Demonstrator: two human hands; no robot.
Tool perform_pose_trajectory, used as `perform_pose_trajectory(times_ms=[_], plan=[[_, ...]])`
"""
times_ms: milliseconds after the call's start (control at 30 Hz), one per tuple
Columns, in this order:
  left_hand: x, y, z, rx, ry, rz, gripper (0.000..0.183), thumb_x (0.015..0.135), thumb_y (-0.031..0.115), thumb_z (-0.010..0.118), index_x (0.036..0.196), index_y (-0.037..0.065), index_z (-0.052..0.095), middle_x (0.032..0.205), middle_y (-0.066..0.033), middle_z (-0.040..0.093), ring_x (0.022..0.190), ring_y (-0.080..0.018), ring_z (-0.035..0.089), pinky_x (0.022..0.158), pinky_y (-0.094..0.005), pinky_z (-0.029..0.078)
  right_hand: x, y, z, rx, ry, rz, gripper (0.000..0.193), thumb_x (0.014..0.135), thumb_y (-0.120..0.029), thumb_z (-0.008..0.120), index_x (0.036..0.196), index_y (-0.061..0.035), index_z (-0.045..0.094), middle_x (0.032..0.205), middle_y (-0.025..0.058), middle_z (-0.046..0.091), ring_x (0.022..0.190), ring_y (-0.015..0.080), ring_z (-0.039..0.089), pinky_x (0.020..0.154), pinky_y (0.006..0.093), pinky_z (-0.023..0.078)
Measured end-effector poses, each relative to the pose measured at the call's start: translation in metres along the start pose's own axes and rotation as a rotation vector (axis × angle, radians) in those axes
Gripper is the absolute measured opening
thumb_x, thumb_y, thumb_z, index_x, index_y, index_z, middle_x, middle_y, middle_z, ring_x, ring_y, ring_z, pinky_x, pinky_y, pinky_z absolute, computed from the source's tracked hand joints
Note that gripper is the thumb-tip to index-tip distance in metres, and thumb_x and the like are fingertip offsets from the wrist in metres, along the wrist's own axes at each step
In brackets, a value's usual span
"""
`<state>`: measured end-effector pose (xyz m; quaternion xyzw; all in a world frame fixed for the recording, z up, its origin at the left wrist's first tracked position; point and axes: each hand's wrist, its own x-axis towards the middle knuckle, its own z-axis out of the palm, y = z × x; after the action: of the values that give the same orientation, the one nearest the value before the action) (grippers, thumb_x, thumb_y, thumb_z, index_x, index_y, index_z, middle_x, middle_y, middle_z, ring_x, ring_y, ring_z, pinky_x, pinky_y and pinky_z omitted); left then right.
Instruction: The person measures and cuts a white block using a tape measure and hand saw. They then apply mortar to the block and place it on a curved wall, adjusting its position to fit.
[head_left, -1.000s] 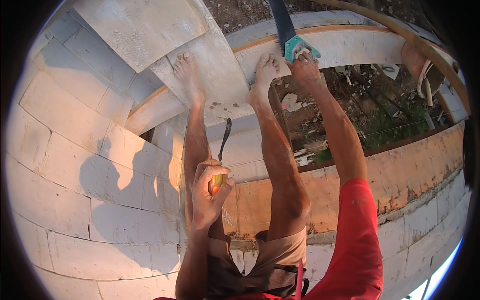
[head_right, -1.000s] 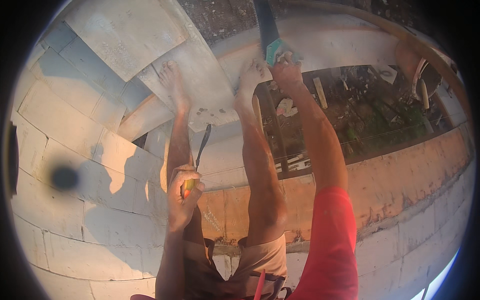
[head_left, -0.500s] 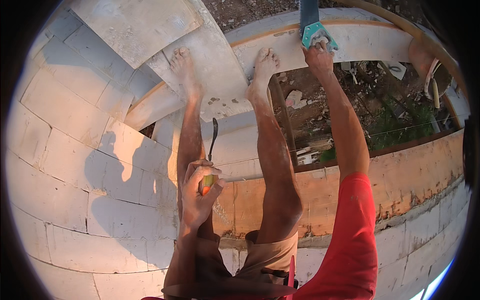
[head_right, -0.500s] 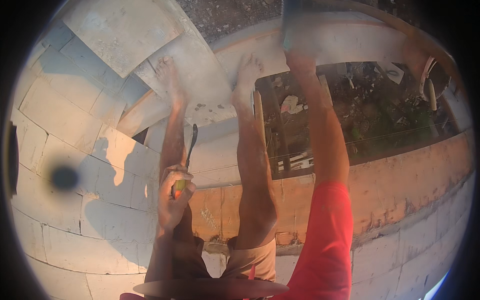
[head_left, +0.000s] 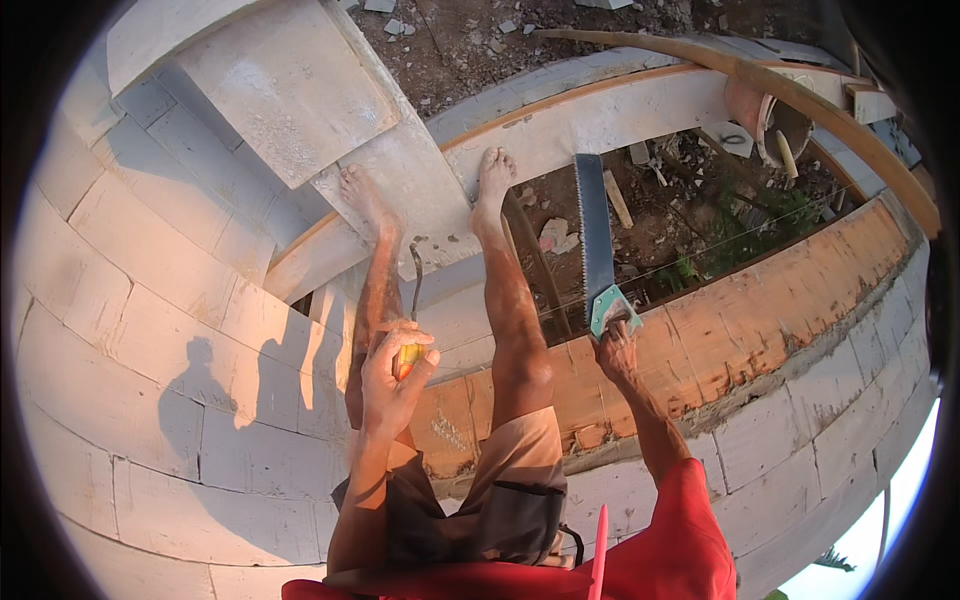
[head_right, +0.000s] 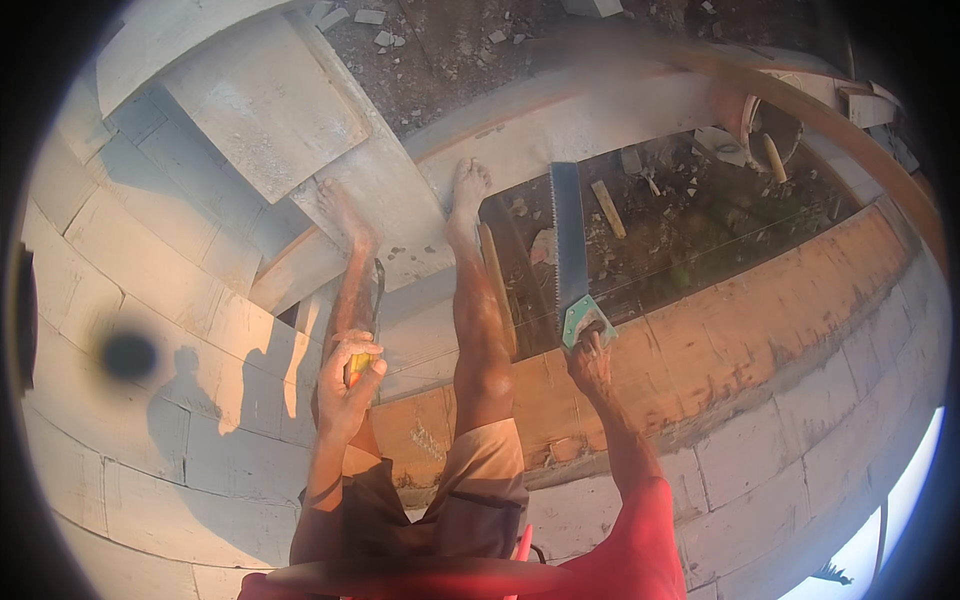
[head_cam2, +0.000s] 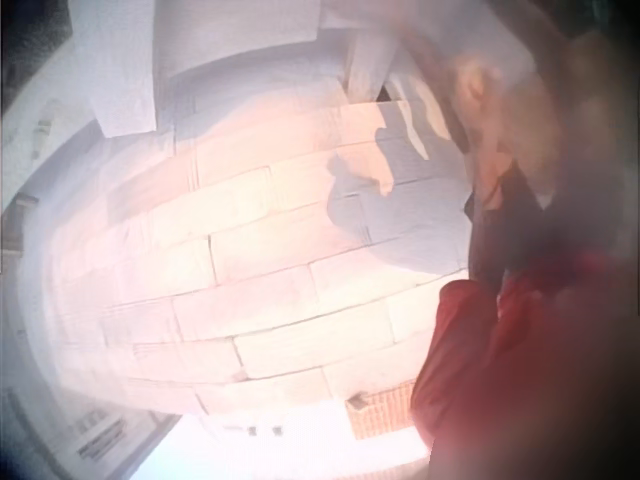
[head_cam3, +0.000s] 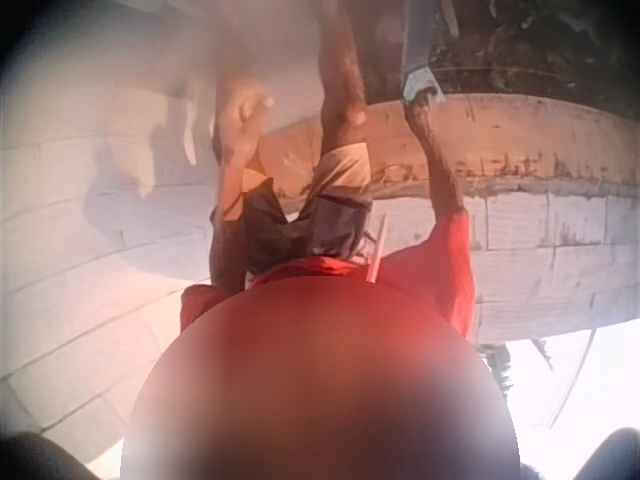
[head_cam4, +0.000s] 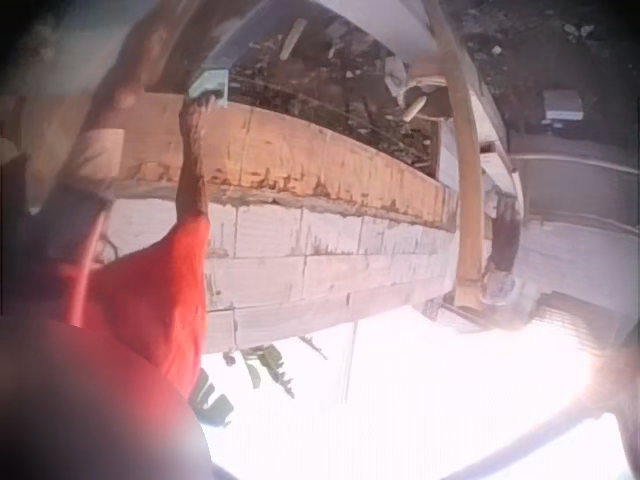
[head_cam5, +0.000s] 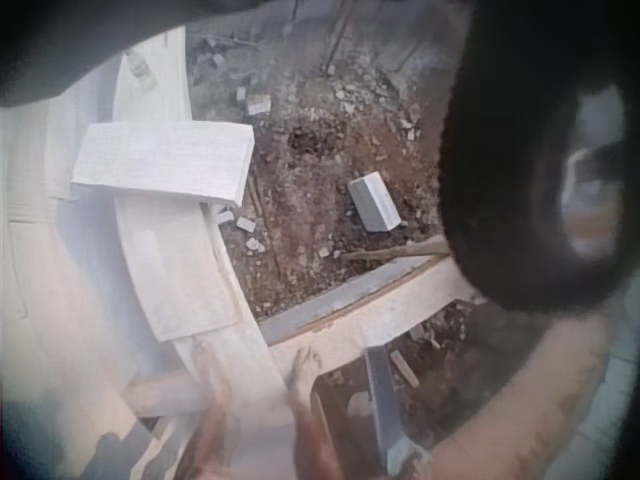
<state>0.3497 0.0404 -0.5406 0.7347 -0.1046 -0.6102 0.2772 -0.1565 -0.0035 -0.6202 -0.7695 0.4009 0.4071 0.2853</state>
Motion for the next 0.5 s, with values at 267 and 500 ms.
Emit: perform_pose_trajectory(times_ms=[267, 500], plan=[[0.028, 0.007, -0.117, -0.138, 0.059, -0.084, 0.023, 0.090, 0.015, 0.076, 0.107, 0.004, 0.066, 0.123, -0.0107, 0.061, 0.113, -0.0230, 0.059, 0.098, -0.0366, 0.048, -0.006, -0.087, -0.050, 0.174, 0.245, 0.358, 0.036, 0.098, -0.023, 0.064, 0.085, 0.0102, 0.067, 0.101, 0.0264, 0.065, 0.111, 0.0445, 0.056, 0.096, 0.0534, 0.045], [0.149, -0.003, -0.256, 0.341, 0.442, 0.195, 0.059, 0.075, 0.009, 0.084, 0.126, 0.007, 0.055, 0.115, -0.0070, 0.060, 0.104, -0.0192, 0.061, 0.088, -0.0326, 0.053, 0.201, -0.128, -0.047, 0.187, 0.460, 0.513, 0.032, 0.099, -0.026, 0.061, 0.087, 0.0038, 0.060, 0.099, 0.0217, 0.066, 0.099, 0.0397, 0.060, 0.089, 0.0497, 0.048]])
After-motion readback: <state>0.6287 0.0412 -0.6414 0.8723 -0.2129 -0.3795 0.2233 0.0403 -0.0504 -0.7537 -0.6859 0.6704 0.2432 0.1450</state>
